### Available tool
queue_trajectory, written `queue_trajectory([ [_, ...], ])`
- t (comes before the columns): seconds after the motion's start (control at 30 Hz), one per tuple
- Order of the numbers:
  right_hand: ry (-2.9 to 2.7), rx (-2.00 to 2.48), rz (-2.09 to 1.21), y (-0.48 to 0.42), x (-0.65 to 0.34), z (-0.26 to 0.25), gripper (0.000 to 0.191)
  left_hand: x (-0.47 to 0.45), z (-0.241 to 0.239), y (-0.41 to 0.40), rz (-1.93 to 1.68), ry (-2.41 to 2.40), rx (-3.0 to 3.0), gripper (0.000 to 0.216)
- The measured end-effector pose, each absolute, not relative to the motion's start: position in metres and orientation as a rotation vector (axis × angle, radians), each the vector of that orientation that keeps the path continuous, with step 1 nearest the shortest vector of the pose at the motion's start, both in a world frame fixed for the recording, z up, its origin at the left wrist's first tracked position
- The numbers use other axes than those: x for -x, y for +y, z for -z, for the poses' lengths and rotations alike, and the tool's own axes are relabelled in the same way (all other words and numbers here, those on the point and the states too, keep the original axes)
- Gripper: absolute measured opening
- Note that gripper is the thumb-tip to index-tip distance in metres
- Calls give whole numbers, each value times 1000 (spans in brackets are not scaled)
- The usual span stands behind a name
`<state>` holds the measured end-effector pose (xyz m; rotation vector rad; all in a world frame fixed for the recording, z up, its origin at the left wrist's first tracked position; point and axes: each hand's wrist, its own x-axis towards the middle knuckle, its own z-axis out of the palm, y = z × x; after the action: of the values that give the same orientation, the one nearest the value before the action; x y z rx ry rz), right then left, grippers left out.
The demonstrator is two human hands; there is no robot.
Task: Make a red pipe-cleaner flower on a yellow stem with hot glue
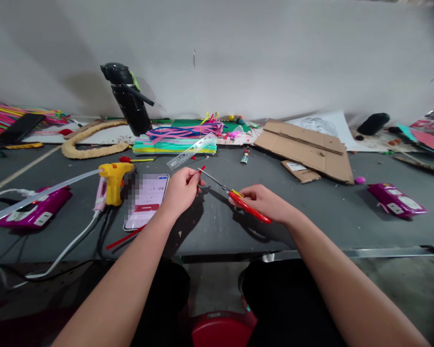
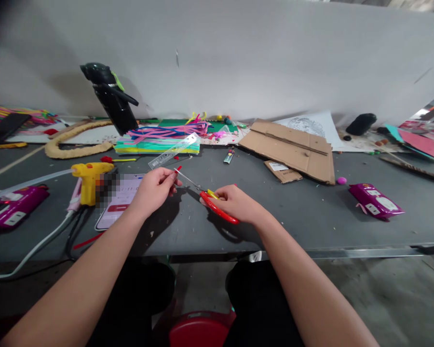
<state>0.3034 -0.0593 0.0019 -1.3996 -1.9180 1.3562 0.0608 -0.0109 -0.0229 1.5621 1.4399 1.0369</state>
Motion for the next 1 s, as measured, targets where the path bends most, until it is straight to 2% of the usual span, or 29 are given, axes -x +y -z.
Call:
queue_trajectory([
  [0.3, -1904, 1434, -1367, -56, -305, -1, 61, -58, 26, -9, -1009, 1451, -1617, 20],
  [0.7, -1841, 1534, -1595, -40, -301, -7, 56, -53, 28, -6, -776, 1718, -1939, 16],
  [1.0, -1694, 1505, -1629, -48, -306, -5, 62, -49, 23, -10, -848, 1730, -2046, 20],
])
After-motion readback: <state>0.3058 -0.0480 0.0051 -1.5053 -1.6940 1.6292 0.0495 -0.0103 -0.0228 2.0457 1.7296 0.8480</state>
